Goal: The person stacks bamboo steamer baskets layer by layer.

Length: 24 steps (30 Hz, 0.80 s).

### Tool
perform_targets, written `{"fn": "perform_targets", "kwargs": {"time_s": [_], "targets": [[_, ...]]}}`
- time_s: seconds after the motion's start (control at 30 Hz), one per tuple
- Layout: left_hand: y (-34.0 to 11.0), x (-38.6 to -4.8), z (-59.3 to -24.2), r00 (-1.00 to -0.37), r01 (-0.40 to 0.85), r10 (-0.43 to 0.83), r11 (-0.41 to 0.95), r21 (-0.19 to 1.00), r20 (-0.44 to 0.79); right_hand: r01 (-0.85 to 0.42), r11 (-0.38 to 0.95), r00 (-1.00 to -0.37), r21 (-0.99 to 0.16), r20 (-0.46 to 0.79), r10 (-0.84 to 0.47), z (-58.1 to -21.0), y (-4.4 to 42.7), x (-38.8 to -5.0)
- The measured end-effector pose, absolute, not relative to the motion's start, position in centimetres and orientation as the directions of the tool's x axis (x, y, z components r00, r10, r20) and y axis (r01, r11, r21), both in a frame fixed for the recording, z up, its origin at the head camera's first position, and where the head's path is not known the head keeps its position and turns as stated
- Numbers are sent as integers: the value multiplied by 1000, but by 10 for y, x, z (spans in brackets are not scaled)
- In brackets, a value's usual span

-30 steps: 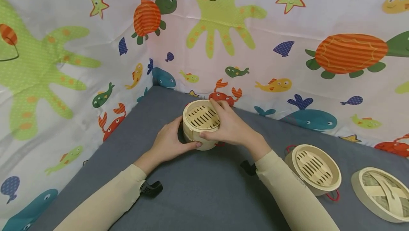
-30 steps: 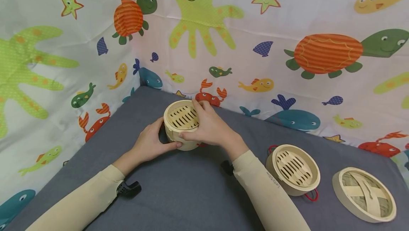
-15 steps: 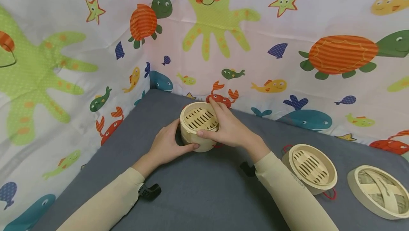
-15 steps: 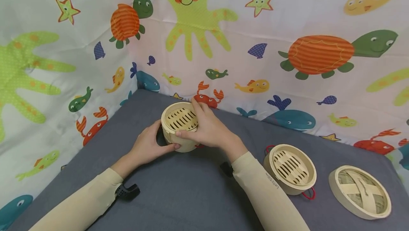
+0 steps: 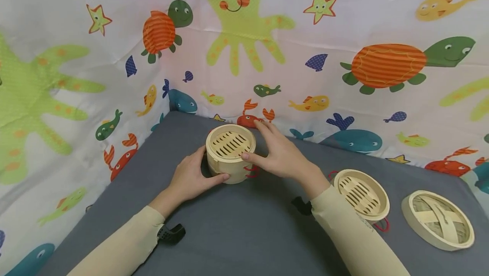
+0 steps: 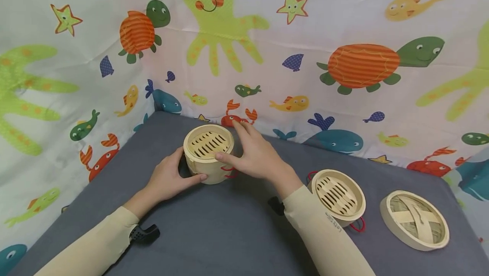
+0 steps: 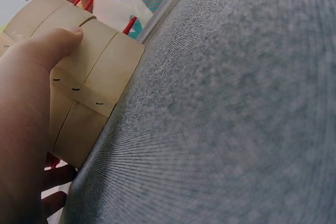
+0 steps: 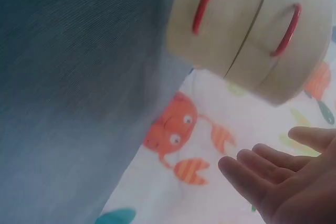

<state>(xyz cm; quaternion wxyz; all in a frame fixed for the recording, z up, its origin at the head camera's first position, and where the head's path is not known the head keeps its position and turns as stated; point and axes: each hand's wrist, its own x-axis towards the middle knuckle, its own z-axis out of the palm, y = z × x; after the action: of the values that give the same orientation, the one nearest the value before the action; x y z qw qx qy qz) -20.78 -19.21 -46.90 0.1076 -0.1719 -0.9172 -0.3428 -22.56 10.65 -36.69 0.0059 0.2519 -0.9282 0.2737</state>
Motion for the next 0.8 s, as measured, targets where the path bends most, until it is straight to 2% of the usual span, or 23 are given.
{"fn": "perform_targets", "kwargs": {"time_s": [0.6, 0.8], "targets": [[-195, -205, -473, -922, 379, 236, 716, 586, 307, -261, 864, -962, -430, 41, -269, -372, 187, -196], [-192, -208, -470, -914, 398, 248, 701, 591, 321, -242, 881, -968, -407, 38, -249, -372, 218, -187]]}}
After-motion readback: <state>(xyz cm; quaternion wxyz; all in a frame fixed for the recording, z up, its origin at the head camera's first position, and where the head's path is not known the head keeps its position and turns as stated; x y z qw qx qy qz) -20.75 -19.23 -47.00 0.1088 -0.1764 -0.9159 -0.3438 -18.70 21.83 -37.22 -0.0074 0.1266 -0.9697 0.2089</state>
